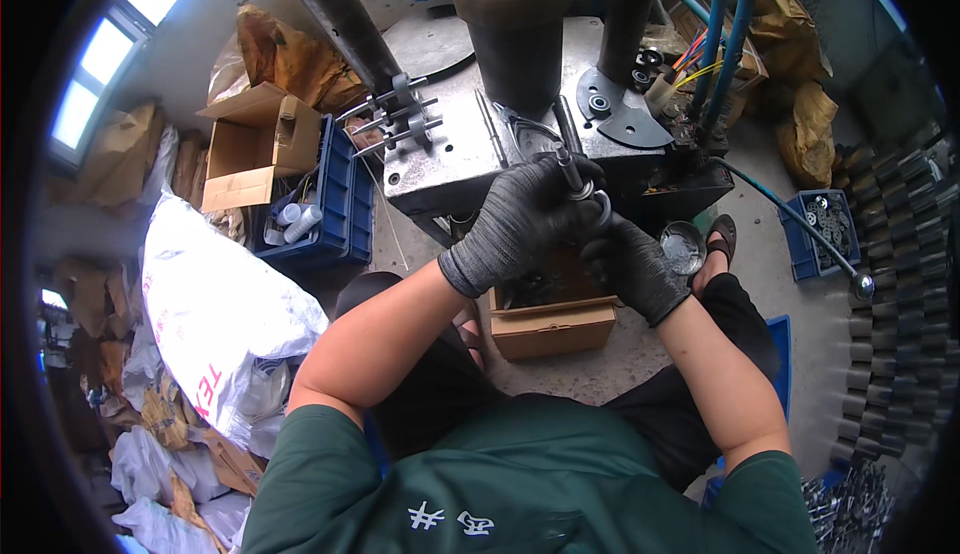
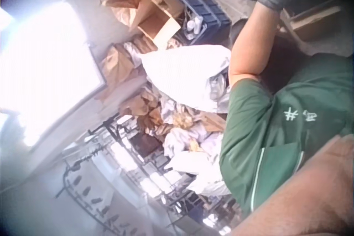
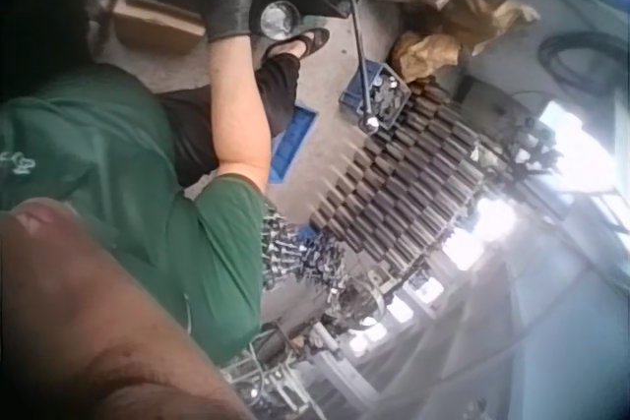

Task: Operating a manual industrial press to assemble or shape metal components.

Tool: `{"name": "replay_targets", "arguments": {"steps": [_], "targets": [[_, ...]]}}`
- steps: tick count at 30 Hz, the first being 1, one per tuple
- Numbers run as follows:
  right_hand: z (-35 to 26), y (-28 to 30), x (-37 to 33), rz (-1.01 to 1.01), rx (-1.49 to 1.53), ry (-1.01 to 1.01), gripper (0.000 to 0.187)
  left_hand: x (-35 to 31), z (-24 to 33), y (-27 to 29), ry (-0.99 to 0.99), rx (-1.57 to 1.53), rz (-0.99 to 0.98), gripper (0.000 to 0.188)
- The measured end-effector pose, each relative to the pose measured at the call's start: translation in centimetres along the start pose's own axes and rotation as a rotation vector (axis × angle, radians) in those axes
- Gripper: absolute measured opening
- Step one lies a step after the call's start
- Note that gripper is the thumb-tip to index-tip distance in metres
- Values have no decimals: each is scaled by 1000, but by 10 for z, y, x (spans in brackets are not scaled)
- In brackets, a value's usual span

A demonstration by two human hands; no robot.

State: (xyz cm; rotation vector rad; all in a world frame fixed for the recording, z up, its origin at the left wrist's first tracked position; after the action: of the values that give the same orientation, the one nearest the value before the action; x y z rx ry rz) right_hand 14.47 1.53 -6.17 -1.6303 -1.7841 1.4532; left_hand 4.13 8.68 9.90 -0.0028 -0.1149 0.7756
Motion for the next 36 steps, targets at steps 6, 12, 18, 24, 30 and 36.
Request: {"name": "replay_targets", "arguments": {"steps": [6, 12, 18, 24, 30, 36], "targets": [[-9, -5, -16, 176, -183, 63, 31, 3, 13, 62, -107, 263, 235, 34], [-21, -20, -26, 135, -190, 216, 38, -18, 22, 173, -199, 98, 663, 25], [-31, -28, -29, -3, -166, 372, 48, -17, -59, 276, 64, -831, 958, 19], [-32, -22, -26, 112, -408, 341, 38, 0, -79, 281, 134, -985, 753, 18], [-27, -11, -27, 168, -360, 284, 28, -22, -83, 291, 105, -895, 952, 5], [-26, -5, -26, 206, -442, 282, 24, -52, -65, 240, 200, -910, 1095, 11]]}}
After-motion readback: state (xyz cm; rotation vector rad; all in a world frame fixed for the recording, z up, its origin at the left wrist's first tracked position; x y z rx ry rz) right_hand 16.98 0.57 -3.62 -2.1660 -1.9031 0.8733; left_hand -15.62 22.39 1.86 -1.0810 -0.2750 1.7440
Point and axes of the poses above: each hand's wrist, its own x-axis towards the middle knuckle, its own y-axis out of the back of the hand, z = x × y, the point moved 10 cm from there along x, towards the middle knuckle, and after that the axes turned 1 degree about y, right-handed, at the moved point
